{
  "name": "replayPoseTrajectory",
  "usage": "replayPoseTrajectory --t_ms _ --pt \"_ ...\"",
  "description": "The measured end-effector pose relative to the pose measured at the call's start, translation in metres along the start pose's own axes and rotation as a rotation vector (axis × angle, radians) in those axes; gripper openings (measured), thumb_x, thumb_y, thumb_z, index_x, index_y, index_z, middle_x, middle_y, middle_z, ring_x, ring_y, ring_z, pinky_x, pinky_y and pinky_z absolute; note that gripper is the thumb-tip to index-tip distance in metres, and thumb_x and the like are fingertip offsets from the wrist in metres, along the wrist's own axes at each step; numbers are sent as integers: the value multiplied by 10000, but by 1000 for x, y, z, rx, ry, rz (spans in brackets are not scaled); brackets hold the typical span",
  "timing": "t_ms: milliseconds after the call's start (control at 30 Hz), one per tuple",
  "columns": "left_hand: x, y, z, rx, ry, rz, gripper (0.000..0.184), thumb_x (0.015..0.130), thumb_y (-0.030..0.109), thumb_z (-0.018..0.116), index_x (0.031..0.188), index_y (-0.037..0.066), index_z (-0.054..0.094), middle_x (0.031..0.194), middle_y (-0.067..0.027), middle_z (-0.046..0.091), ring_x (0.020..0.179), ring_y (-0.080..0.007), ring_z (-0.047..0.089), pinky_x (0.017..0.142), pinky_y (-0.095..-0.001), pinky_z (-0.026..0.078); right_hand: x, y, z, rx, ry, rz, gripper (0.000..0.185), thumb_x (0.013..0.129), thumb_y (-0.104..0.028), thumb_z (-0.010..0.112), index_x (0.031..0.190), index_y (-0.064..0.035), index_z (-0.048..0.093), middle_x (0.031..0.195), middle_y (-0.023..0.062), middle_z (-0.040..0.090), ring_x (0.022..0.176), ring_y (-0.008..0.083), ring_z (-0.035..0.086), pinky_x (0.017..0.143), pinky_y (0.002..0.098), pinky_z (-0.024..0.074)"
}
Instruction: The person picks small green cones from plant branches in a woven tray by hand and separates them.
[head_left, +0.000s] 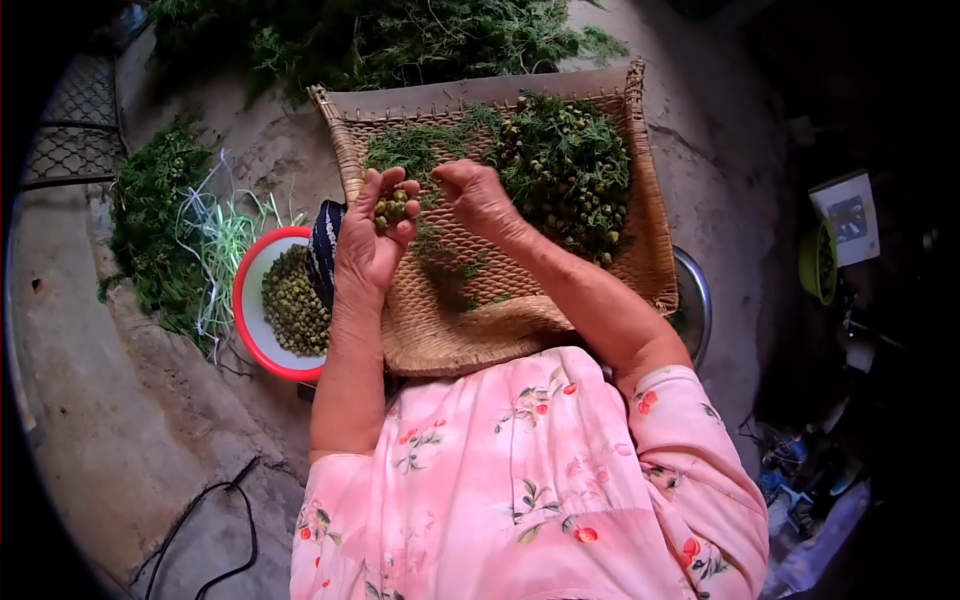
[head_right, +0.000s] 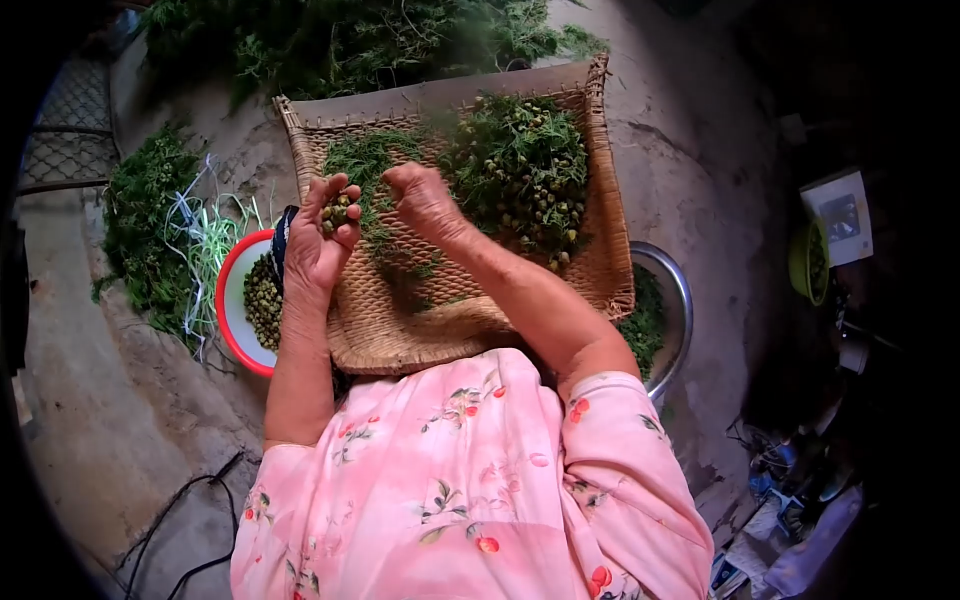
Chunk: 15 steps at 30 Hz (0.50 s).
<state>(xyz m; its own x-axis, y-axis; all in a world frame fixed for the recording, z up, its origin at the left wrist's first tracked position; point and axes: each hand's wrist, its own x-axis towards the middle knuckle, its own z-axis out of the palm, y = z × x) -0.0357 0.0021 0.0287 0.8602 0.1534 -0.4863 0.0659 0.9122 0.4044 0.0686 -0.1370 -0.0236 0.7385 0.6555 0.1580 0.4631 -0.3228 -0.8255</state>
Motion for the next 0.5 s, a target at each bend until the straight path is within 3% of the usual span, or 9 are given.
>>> replayPoseTrajectory --t_ms 67,133,200,267,333,400,467,500 --pt "1 1 1 26 6 -2 285 898 312 547 984 46 603 836 -74 614 652 -159 585 455 -201 459 0 20 -28 -261 102 -38 267 683 46 528 922 -56 585 825 163 559 791 321 567 671 403 456" --pt "1 1 1 46 -1 -7 288 894 319 554 983 49 600 825 -65 609 648 -155 585 451 -198 448 -5 32 -42 -621 58 -54 243 696 35 513 908 -62 581 853 149 548 859 334 542 700 431 449" --pt "0 0 3 122 38 -8 298 888 327 562 989 48 595 824 -64 608 641 -151 585 446 -197 441 -18 29 -40 -787 -121 -31 245 683 20 543 917 -48 570 913 146 550 922 358 516 745 421 454" --pt "1 -1 4 140 46 -5 301 886 327 565 994 48 592 824 -65 608 638 -148 585 445 -196 440 -31 27 -28 -643 -128 -176 296 687 17 543 973 -55 565 949 148 544 954 353 504 776 404 450" --pt "1 -2 4 155 61 -2 304 884 327 569 998 47 590 825 -65 608 634 -145 585 443 -194 440 -31 15 -31 -509 -256 -119 337 701 18 526 1027 -61 559 1005 154 541 992 347 490 808 396 437" --pt "0 -2 4 169 41 4 305 882 325 573 1000 45 590 826 -67 609 633 -143 587 446 -195 445 -26 13 -32 -387 -54 -68 356 699 27 520 1043 -57 556 1053 150 542 1009 349 481 845 430 406" --pt "1 -2 5 182 53 8 308 881 325 574 1004 43 589 829 -67 608 634 -143 588 450 -196 449 -22 13 -42 -742 125 -98 369 709 4 518 1073 -51 547 1098 186 531 1060 361 467 910 492 341" --pt "1 -2 5 196 61 13 311 880 325 576 1008 42 589 832 -67 608 636 -143 589 453 -198 453 -23 22 -43 -805 81 -80 372 711 -7 525 1080 -55 543 1146 202 506 1098 366 449 935 489 327"
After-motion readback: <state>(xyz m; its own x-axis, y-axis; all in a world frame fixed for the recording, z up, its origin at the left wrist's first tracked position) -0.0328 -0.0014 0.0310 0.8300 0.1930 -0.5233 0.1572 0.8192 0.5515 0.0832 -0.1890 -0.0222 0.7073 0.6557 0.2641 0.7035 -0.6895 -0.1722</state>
